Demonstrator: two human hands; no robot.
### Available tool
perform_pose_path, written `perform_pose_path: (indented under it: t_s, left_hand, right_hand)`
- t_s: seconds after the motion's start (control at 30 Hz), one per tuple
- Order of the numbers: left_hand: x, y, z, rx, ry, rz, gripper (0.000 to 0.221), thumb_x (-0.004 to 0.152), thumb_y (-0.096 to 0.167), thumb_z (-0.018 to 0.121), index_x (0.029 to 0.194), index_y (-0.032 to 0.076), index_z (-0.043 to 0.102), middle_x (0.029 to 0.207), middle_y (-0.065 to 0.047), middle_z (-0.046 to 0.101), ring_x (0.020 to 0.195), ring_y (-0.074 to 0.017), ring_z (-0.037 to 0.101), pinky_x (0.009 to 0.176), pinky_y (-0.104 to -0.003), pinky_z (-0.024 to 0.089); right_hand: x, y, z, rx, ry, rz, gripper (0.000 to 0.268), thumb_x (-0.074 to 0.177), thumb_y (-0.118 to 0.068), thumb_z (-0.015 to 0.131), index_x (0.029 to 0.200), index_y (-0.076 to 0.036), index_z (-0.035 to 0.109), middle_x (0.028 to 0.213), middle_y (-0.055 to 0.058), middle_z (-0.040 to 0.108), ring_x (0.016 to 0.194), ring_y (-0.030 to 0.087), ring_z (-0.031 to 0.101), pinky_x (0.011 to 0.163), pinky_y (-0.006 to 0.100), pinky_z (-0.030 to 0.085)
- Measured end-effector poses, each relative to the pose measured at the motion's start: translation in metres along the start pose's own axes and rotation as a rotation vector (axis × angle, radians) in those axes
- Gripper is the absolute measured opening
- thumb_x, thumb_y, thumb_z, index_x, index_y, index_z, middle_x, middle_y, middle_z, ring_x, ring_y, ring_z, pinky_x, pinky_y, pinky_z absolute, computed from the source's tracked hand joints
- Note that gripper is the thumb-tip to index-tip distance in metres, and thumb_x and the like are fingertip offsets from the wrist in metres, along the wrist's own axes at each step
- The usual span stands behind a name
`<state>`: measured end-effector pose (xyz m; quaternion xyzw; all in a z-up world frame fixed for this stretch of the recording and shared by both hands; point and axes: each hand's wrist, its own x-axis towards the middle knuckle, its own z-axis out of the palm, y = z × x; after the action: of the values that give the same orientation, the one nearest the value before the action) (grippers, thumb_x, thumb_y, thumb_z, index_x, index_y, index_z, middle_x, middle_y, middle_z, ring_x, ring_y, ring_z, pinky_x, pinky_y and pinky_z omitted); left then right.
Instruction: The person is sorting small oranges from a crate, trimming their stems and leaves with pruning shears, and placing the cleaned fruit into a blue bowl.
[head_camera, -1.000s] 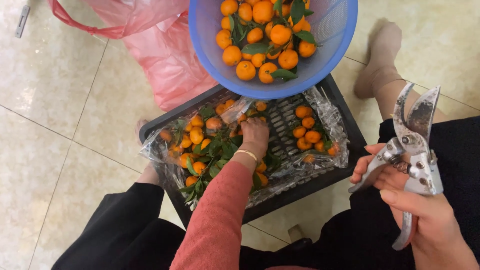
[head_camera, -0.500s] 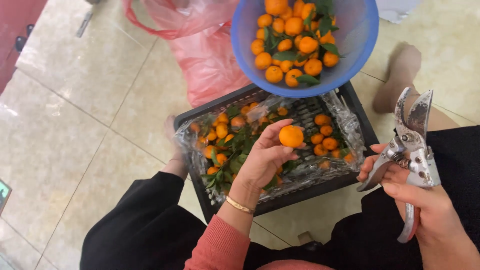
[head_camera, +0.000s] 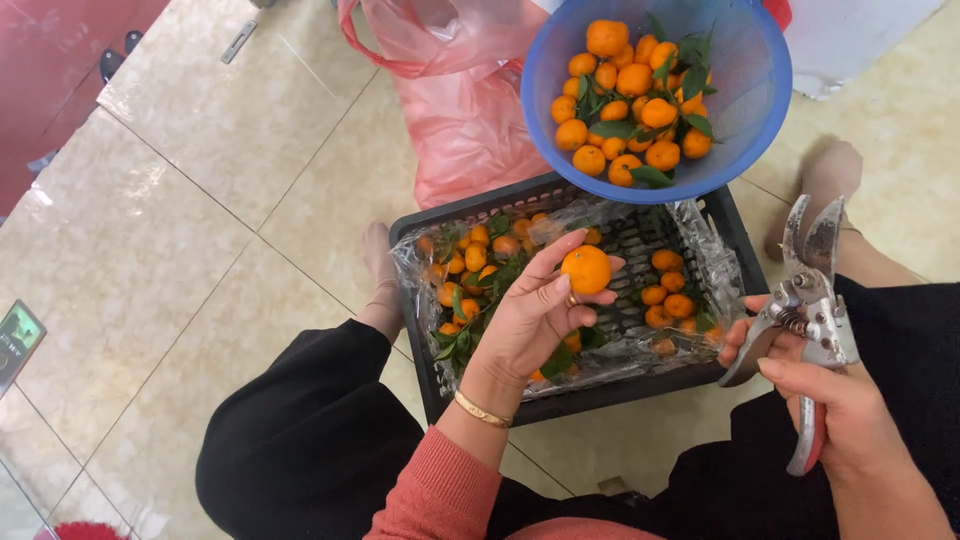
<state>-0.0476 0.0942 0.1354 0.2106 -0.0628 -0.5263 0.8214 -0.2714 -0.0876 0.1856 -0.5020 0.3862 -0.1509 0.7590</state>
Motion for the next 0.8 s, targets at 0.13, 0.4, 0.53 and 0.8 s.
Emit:
perform_pose_path:
  t_s: [0.13, 0.4, 0.53, 0.8]
  left_hand:
    - [-0.001, 0.001, 0.001, -0.045, -0.001, 0.030, 0.068, 0.099, 0.008, 0.068, 0.161, 0.007, 0.039, 0.143, -0.024, 0.057, 0.109, -0.0286, 0.071, 0.073, -0.023, 0.057]
    - [-0.003, 0.011, 0.011, 0.026, 0.082, 0.120, 0.055, 0.098, 0.003, 0.064, 0.151, 0.003, 0.050, 0.136, -0.027, 0.061, 0.091, -0.0223, 0.071, 0.063, -0.021, 0.049]
    - [-0.003, 0.014, 0.007, -0.178, -0.010, 0.103, 0.054, 0.104, 0.007, 0.058, 0.155, 0.005, 0.043, 0.150, -0.035, 0.046, 0.098, -0.0249, 0.072, 0.067, -0.021, 0.053]
    - [0.000, 0.008, 0.000, -0.280, 0.102, 0.102, 0.041, 0.110, 0.023, 0.055, 0.145, 0.002, 0.048, 0.135, -0.027, 0.057, 0.081, -0.0167, 0.067, 0.055, -0.017, 0.046]
  right_hand:
    - [-0.002, -0.006, 0.007, -0.037, 0.031, 0.019, 0.070, 0.076, 0.012, 0.037, 0.145, 0.009, 0.047, 0.107, 0.035, 0.056, 0.097, 0.045, 0.054, 0.094, 0.054, 0.041]
    - [-0.004, -0.015, 0.018, -0.091, 0.055, 0.065, 0.067, 0.081, 0.015, 0.034, 0.147, 0.010, 0.045, 0.110, 0.037, 0.054, 0.100, 0.047, 0.053, 0.098, 0.056, 0.041]
    - [-0.006, -0.020, 0.025, -0.115, 0.087, 0.107, 0.067, 0.082, 0.017, 0.032, 0.147, 0.010, 0.044, 0.112, 0.038, 0.053, 0.102, 0.048, 0.051, 0.100, 0.056, 0.039]
    - [-0.004, -0.017, 0.026, -0.133, 0.088, 0.117, 0.068, 0.083, 0.017, 0.030, 0.149, 0.010, 0.042, 0.115, 0.039, 0.051, 0.106, 0.050, 0.050, 0.102, 0.058, 0.039]
